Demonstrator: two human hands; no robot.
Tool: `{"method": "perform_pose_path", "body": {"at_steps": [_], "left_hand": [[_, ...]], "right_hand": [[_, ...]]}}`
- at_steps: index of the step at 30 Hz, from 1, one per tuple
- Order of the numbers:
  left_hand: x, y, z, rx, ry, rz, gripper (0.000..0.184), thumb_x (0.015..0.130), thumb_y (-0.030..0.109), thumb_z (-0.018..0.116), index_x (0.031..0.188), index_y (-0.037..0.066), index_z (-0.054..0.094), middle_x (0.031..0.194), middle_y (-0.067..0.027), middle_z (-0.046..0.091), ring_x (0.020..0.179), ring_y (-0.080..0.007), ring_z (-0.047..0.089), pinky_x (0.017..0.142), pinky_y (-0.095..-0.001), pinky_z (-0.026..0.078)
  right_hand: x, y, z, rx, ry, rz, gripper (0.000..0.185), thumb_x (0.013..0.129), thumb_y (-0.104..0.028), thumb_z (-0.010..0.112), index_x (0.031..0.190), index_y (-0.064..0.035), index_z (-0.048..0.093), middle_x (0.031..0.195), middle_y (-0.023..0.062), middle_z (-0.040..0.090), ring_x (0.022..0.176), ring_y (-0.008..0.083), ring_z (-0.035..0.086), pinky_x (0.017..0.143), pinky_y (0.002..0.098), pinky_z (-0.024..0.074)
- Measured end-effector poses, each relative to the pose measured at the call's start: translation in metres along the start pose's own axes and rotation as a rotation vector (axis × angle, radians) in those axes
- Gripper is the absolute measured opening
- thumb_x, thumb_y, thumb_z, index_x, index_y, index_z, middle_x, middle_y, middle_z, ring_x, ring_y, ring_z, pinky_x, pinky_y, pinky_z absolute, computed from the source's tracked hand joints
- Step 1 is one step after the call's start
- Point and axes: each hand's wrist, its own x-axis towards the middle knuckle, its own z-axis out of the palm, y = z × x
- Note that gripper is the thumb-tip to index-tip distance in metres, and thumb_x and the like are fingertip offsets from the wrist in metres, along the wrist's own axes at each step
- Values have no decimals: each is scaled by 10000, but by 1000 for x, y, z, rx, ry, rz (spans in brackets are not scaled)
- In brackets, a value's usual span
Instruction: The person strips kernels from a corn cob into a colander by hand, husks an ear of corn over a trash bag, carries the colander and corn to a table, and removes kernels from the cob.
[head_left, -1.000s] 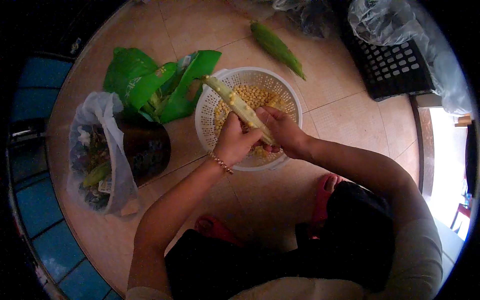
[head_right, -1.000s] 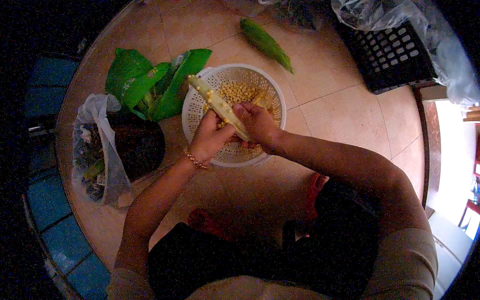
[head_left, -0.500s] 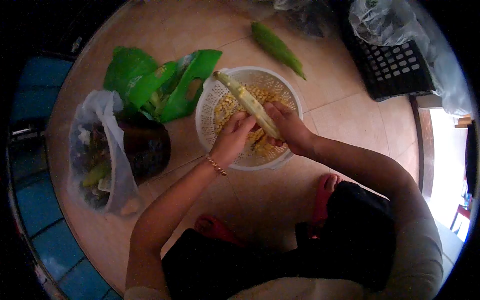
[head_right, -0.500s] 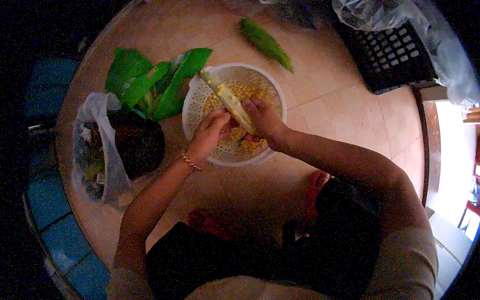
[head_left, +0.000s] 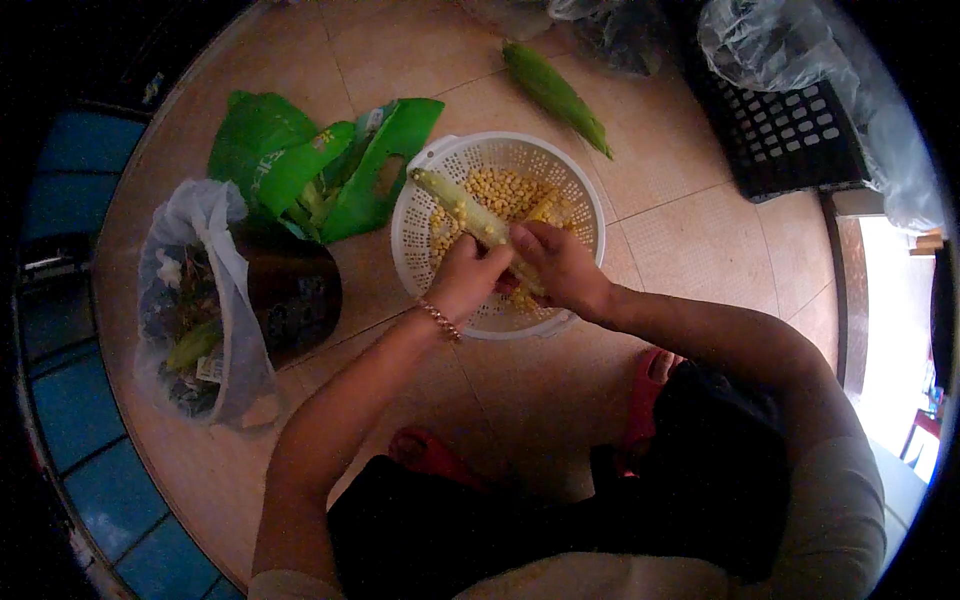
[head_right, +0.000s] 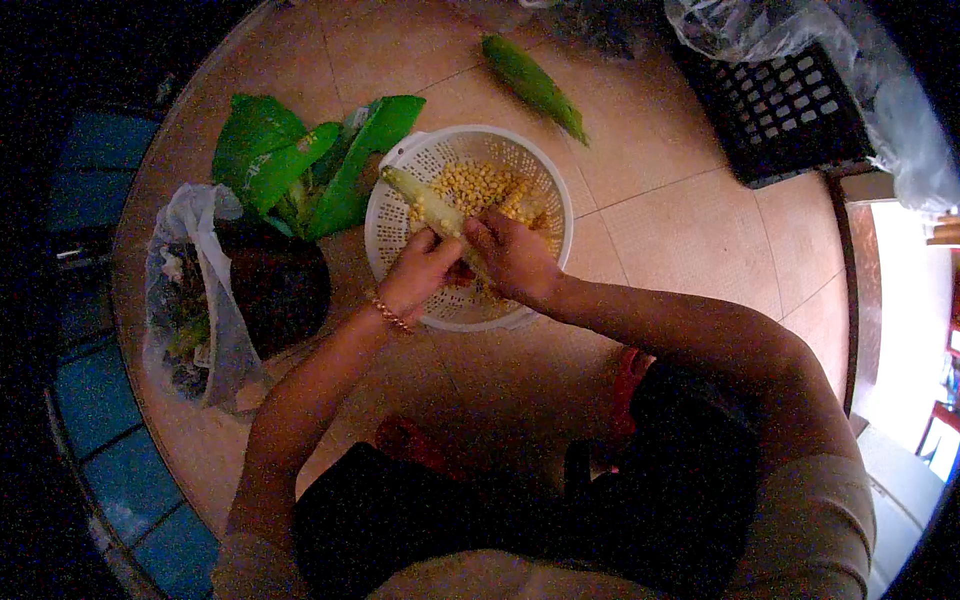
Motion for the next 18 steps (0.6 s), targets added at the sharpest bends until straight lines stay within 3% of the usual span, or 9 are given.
{"method": "perform_pose_path", "body": {"at_steps": [2,4,6,8,10,13,14,16,18], "left_hand": [[0,0,3,21,32,-20,207,819,124,496,969,-13,458,795,-83,561,607,-142,577,497,-260,474],[2,-3,-1,41,65,-40,184,822,110,483,958,-13,466,811,-83,560,616,-149,582,503,-267,482],[6,-11,-13,368,-4,64,149,832,95,455,934,-10,482,819,-77,558,619,-154,578,529,-269,490],[7,-17,-20,232,-31,80,141,834,89,447,926,-9,490,816,-71,560,633,-148,572,543,-261,483],[-1,-8,-14,98,-58,94,136,837,84,439,918,-8,499,812,-66,561,646,-142,565,556,-253,476],[-7,3,-2,-139,29,56,163,837,134,481,919,-4,515,783,-53,563,672,-128,549,568,-233,450],[-6,6,0,9,19,71,189,830,164,509,918,-3,523,790,-50,566,690,-120,550,574,-230,451],[-3,3,1,160,9,86,217,824,194,536,916,-2,530,798,-48,568,709,-113,552,581,-226,451],[-1,-1,3,302,-30,269,274,804,250,576,913,3,537,808,-45,574,726,-107,552,588,-242,461]], "right_hand": [[0,-2,-1,-35,-22,31,341,883,-378,402,986,-72,510,643,117,574,429,195,529,392,316,439],[1,-5,-4,-8,-145,148,351,907,-369,357,1051,-66,460,724,16,518,507,80,468,388,216,394],[5,-11,-6,150,-104,219,353,906,-376,356,1043,-68,461,723,18,511,506,86,465,391,219,394],[5,-16,-7,309,-61,289,356,905,-382,355,1035,-70,463,721,21,504,505,91,462,393,221,394],[1,-17,-7,153,12,228,366,903,-398,345,1029,-74,460,734,33,493,515,102,462,395,229,382],[-3,-17,-15,194,-59,94,384,897,-422,346,1047,-85,454,762,27,496,567,95,476,413,217,374],[-3,-16,-15,195,-60,94,384,897,-422,346,1047,-85,454,762,27,496,567,95,476,413,217,374],[0,-11,-14,217,-54,12,442,889,-454,327,1052,-62,453,766,73,539,604,132,535,464,250,468],[2,-9,-11,198,-40,-26,444,890,-452,326,1057,-60,452,771,74,539,608,132,533,481,250,465]]}}
